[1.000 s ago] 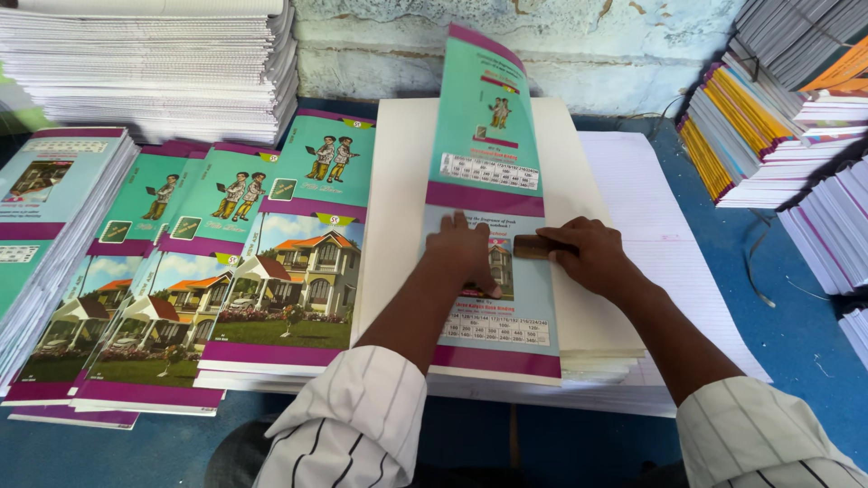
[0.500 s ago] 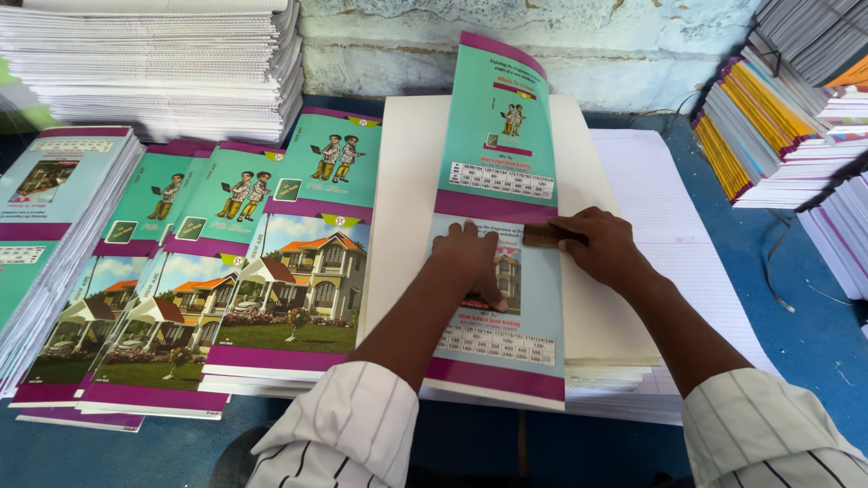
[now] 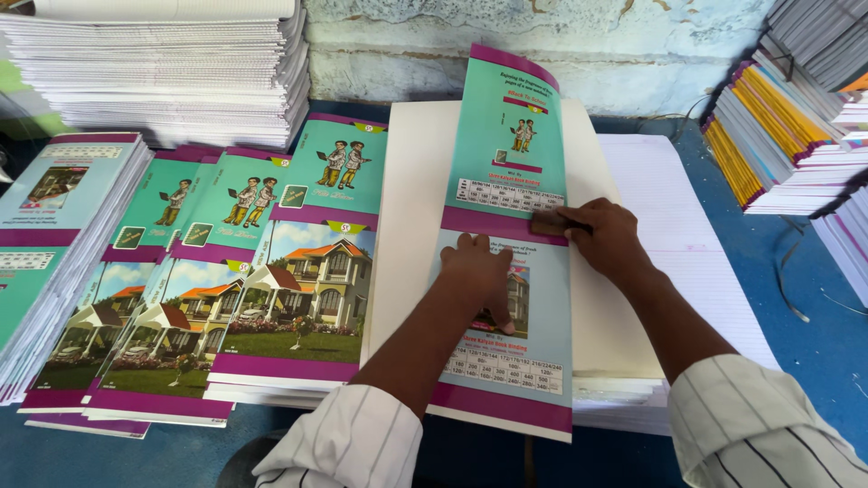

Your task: The person repeatedly folds a printed booklet in half and presses the spine with a small wooden block. They handle one booklet at a time, fold it, press the crease, and place it back on the stack. The process is repeated for multiple booklets.

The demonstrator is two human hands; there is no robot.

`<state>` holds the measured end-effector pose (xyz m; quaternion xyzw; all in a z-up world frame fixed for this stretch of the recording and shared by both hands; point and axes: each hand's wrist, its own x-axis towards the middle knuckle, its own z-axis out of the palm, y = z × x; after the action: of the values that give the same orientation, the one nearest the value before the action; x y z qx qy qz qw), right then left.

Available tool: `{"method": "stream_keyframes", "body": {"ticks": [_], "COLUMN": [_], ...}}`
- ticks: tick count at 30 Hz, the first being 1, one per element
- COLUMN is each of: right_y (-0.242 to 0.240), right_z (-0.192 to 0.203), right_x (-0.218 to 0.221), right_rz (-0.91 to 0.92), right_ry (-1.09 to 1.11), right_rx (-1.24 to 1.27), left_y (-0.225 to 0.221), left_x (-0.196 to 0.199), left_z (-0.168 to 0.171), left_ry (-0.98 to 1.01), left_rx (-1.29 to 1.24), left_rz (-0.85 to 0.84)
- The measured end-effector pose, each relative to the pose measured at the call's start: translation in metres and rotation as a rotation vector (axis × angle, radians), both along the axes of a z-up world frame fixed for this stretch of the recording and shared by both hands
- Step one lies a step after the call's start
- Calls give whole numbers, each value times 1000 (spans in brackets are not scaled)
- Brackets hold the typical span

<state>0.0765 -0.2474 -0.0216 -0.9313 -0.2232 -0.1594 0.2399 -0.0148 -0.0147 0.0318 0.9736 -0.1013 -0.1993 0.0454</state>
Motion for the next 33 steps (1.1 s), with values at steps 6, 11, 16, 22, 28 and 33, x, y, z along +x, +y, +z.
{"method": "stream_keyframes", "body": {"ticks": [6, 11, 16, 22, 28, 33], "right_y": [1, 3, 8, 20, 19, 17], "right_z": [-8, -10, -8, -4, -6, -7], "right_x": [29, 46, 60, 74, 80, 84], "right_rz": [17, 12, -13, -110, -159, -123], "right_ry": [-46, -29, -17, 29, 56, 90], "right_rx": [-11, -13, -51, -53, -84, -63], "left_y": [-2, -2, -2, -3, 1, 1], "left_x": [2, 2, 3, 4, 6, 18], "left_z": [2, 4, 6, 10, 4, -11], "left_ry": [16, 28, 18, 22, -8, -74], "left_rx": [18, 35, 35, 42, -2, -89], "left_rz": [2, -10, -13, -19, -13, 49]}}
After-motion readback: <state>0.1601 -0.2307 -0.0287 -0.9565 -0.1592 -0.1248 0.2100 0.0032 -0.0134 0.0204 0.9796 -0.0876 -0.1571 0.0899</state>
